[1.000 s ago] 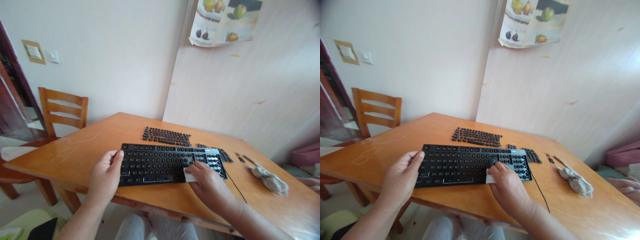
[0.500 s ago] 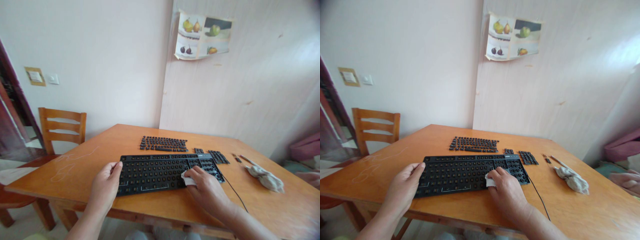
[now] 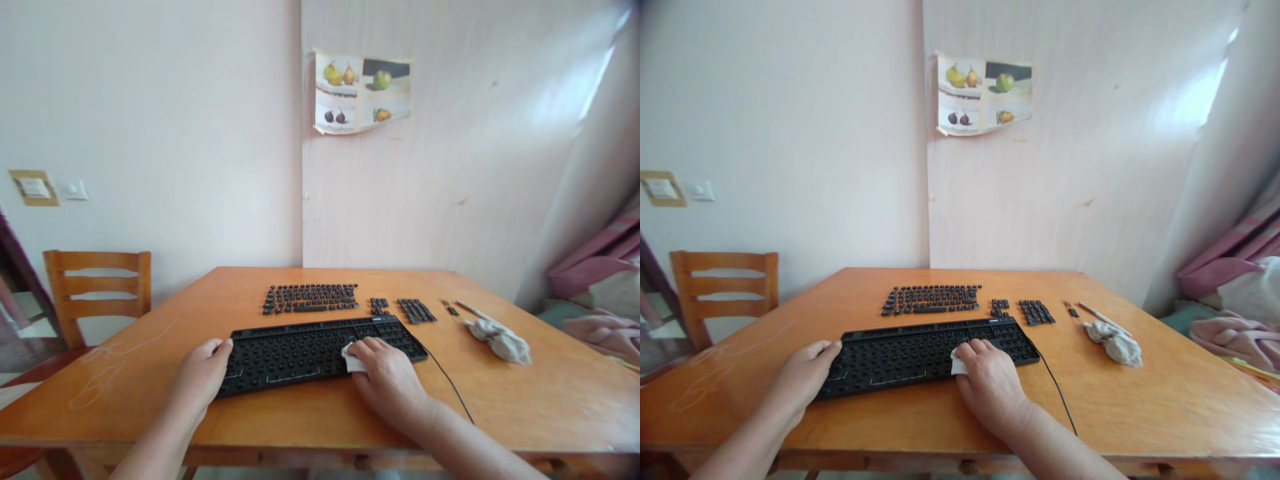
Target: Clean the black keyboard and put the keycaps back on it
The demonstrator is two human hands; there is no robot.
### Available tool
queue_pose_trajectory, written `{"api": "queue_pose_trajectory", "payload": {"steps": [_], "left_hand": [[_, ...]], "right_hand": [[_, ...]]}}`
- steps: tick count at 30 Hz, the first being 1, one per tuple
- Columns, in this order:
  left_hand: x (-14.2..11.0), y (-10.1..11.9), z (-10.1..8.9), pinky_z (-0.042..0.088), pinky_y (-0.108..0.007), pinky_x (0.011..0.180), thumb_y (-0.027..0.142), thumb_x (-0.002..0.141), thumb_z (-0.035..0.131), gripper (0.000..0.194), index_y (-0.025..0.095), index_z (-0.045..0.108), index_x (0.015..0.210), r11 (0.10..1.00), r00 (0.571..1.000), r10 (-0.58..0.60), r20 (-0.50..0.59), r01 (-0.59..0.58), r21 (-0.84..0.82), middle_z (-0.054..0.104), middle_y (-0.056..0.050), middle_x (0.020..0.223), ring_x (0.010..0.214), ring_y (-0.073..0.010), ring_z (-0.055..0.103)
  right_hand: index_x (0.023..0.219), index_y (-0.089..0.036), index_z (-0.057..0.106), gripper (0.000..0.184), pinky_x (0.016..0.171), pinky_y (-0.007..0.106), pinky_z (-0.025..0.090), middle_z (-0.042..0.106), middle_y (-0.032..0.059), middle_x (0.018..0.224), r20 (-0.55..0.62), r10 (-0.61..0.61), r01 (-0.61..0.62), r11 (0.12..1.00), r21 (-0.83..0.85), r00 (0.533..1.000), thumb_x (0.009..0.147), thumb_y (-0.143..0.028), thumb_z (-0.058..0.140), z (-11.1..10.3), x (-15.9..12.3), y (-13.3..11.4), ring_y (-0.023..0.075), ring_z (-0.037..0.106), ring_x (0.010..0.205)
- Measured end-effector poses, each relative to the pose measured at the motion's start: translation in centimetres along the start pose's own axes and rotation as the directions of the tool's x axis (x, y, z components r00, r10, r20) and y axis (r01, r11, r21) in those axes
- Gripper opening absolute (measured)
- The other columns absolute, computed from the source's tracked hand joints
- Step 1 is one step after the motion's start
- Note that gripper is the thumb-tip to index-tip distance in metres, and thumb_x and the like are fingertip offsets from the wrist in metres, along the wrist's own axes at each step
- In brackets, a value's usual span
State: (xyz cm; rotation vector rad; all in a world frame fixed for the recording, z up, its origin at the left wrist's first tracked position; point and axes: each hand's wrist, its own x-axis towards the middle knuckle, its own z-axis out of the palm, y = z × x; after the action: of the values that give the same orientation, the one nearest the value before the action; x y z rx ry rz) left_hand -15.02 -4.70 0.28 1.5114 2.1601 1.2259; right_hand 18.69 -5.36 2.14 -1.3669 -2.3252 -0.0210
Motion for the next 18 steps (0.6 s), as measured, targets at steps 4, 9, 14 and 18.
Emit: {"api": "queue_pose_trajectory", "payload": {"steps": [4,9,14,18], "left_hand": [[1.6,-0.2,0.3,0.042,-0.028,0.057,0.05,0.081,0.047,0.038,0.02,0.065,0.066,0.998,0.998,0.039,0.05,-0.041,0.05,0.069,-0.006,0.065,0.066,-0.0246,0.065],[3.6,-0.8,1.6,0.039,-0.027,0.058,0.044,0.082,0.043,0.037,0.02,0.063,0.063,0.986,0.991,-0.009,0.137,-0.013,0.164,0.067,-0.005,0.063,0.068,-0.0239,0.064],[5.0,-0.6,2.6,0.037,-0.027,0.057,0.039,0.079,0.046,0.031,0.019,0.063,0.062,0.981,0.99,-0.042,0.137,0.015,0.193,0.065,-0.005,0.06,0.067,-0.0231,0.063],[5.7,-0.1,3.2,0.034,-0.027,0.053,0.037,0.075,0.051,0.025,0.02,0.061,0.059,0.984,0.992,-0.063,0.108,0.043,0.173,0.061,-0.004,0.054,0.06,-0.0221,0.06]], "right_hand": [[0.102,-0.021,0.063,0.027,0.083,0.029,0.038,0.063,0.0043,0.093,0.006,0.002,-0.002,1.0,-0.006,1.0,0.08,-0.017,0.048,0.2,0.4,0.0,0.0204,0.056,0.093],[0.105,-0.022,0.062,0.028,0.082,0.028,0.037,0.064,0.0048,0.095,0.055,0.027,-0.025,0.999,-0.04,0.998,0.081,-0.019,0.048,0.4,0.8,0.1,0.0202,0.056,0.093],[0.108,-0.022,0.06,0.032,0.079,0.027,0.036,0.064,0.0046,0.095,0.074,0.048,-0.043,0.997,-0.06,0.996,0.08,-0.018,0.046,0.3,1.2,0.4,0.0195,0.058,0.09],[0.11,-0.022,0.059,0.034,0.074,0.028,0.036,0.065,0.0049,0.095,0.084,0.062,-0.057,0.996,-0.064,0.995,0.08,-0.018,0.045,0.2,1.7,0.5,0.0193,0.06,0.085]]}}
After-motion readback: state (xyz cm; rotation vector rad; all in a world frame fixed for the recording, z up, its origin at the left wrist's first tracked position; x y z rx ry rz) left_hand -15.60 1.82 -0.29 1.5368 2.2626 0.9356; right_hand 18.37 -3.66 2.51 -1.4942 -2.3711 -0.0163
